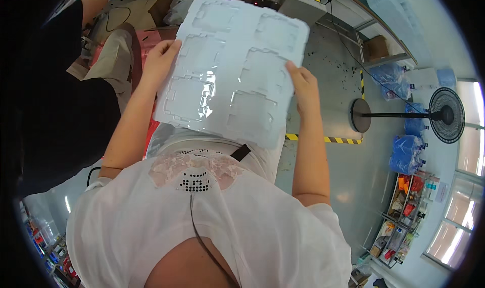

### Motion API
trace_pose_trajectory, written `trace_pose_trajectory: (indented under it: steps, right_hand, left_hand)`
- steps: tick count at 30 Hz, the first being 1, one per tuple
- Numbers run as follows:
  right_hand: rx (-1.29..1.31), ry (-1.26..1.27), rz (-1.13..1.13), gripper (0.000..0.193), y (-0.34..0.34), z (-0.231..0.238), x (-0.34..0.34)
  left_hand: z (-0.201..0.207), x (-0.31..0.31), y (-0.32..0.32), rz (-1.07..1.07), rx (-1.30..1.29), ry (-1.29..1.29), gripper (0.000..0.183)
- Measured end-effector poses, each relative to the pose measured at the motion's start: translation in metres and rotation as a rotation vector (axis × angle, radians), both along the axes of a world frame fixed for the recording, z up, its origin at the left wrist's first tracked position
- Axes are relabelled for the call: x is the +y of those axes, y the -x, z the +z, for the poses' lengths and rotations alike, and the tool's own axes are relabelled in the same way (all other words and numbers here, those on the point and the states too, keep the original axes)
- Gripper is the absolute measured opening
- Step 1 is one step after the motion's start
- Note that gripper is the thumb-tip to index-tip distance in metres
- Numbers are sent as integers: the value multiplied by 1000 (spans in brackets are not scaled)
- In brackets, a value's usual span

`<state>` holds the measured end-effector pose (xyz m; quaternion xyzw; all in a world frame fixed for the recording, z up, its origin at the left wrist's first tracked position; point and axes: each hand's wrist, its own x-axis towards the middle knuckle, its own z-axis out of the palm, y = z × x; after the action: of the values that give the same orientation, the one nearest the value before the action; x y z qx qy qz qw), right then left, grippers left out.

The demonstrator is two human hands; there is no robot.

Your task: The person places small black electronic components into a white foam tray with custom cutouts. They repeatedly pick up components from a nearby surface and insert them into the tray slots, then stack the filled trays on top of each other.

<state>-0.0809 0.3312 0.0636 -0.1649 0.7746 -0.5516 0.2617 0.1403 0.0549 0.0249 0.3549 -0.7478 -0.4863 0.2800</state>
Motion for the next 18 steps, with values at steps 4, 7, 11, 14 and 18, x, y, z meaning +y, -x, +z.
trace_pose_trajectory:
  steps: [4,7,11,14,18]
  right_hand:
    - [339,-110,-38,36,12,-33,-21]
    - [210,66,-182,35,8,-28,-25]
    - [786,24,-230,21,-46,-28,24]
    - [1075,-257,14,22,-96,-40,62]
    - [1035,-346,104,36,-121,-39,77]
  left_hand:
    - [-42,1,3,124,-27,270,36]
    - [-9,9,3,174,-71,-170,36]
    - [-34,-29,-6,53,274,-726,30]
    - [-34,-39,-5,43,276,-821,25]
    - [-36,-54,-10,-7,262,-918,24]
